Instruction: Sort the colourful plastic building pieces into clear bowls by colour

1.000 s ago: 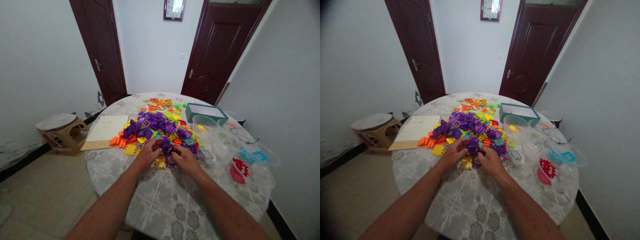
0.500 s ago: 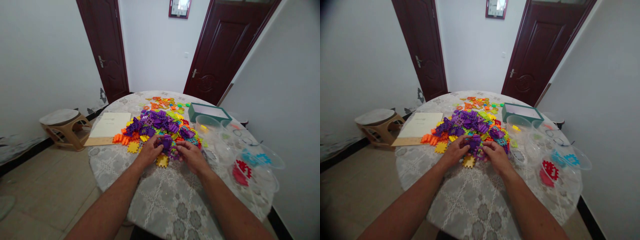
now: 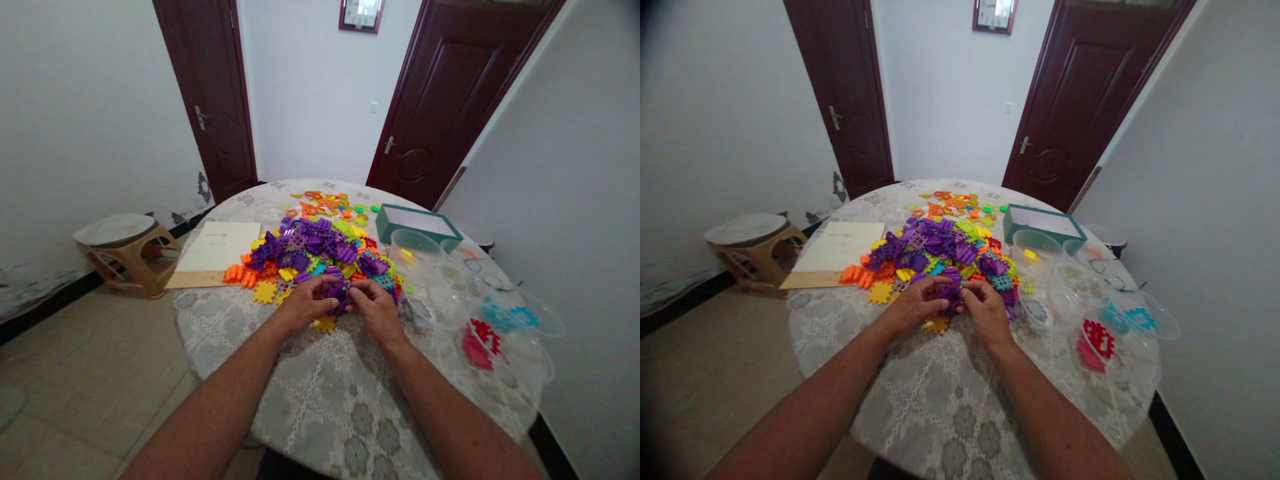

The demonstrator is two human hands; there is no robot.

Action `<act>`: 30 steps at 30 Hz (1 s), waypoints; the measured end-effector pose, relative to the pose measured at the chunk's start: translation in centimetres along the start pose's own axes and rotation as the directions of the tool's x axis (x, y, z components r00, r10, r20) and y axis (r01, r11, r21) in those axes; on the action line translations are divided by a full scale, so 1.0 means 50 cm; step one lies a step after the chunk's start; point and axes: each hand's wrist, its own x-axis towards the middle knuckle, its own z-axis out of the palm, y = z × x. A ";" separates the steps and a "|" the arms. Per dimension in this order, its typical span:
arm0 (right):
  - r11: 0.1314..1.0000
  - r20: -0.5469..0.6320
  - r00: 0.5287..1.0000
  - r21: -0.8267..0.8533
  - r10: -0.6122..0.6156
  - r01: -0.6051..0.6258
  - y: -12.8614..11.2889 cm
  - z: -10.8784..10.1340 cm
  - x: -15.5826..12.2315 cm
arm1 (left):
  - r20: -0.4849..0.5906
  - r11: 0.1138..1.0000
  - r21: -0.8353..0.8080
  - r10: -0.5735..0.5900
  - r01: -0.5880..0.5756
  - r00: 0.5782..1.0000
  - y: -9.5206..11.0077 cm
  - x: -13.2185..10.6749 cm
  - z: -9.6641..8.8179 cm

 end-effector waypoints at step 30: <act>0.747 -0.011 0.893 -0.553 -0.451 0.370 -0.018 -0.024 0.007 | -0.329 0.991 -0.128 -0.006 -0.038 0.944 0.024 0.002 -0.019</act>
